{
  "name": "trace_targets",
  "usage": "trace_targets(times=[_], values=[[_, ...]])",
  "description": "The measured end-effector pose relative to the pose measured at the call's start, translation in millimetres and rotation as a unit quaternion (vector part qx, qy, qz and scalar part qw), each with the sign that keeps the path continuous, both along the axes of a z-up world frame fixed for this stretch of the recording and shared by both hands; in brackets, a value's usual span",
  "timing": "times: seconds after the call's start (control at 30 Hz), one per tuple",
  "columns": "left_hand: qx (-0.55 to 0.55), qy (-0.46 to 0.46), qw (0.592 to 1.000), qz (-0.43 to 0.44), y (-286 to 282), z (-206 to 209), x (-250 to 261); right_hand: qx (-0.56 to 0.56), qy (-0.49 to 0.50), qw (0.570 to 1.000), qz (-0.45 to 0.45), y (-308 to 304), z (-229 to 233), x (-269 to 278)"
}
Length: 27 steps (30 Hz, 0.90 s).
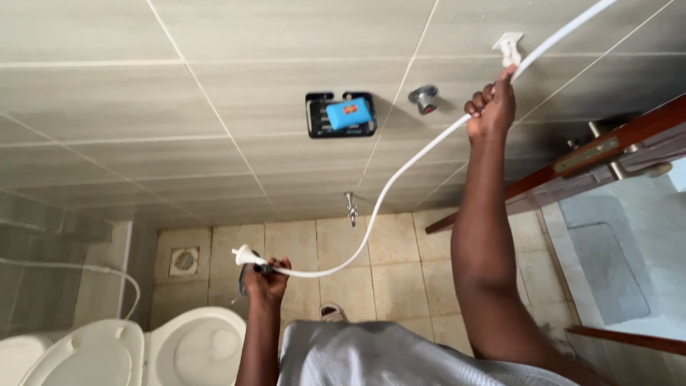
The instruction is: Clean the inside of the toilet bowl using a brush and a bidet hose.
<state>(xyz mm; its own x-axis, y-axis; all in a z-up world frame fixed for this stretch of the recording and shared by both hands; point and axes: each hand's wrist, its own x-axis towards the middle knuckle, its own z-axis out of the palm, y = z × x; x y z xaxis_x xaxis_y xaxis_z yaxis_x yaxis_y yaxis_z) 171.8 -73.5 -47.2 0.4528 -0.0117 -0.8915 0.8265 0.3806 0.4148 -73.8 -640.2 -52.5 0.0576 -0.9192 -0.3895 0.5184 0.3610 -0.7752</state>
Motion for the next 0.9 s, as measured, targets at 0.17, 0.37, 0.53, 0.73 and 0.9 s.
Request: trace_targets(times=[0.17,0.37,0.53,0.73,0.9], values=[[0.007,0.013,1.0,-0.005,19.7,-19.3,7.5,-0.095,0.304,0.943,-0.092,46.4,-34.1,-34.2],[-0.01,0.021,1.0,-0.005,47.3,-32.8,5.0,-0.284,0.526,0.763,-0.245,151.9,80.3,-7.7],[-0.031,-0.026,0.999,-0.026,52.7,-9.7,2.0,-0.332,0.252,0.903,-0.102,164.8,65.2,56.2],[0.006,-0.04,0.999,-0.018,60.4,-1.0,-0.3,0.212,0.104,0.967,0.095,66.8,-89.6,74.5],[0.029,-0.043,0.999,0.003,71.5,-4.3,-3.0,0.178,-0.298,0.932,0.103,37.4,-138.7,77.9]])
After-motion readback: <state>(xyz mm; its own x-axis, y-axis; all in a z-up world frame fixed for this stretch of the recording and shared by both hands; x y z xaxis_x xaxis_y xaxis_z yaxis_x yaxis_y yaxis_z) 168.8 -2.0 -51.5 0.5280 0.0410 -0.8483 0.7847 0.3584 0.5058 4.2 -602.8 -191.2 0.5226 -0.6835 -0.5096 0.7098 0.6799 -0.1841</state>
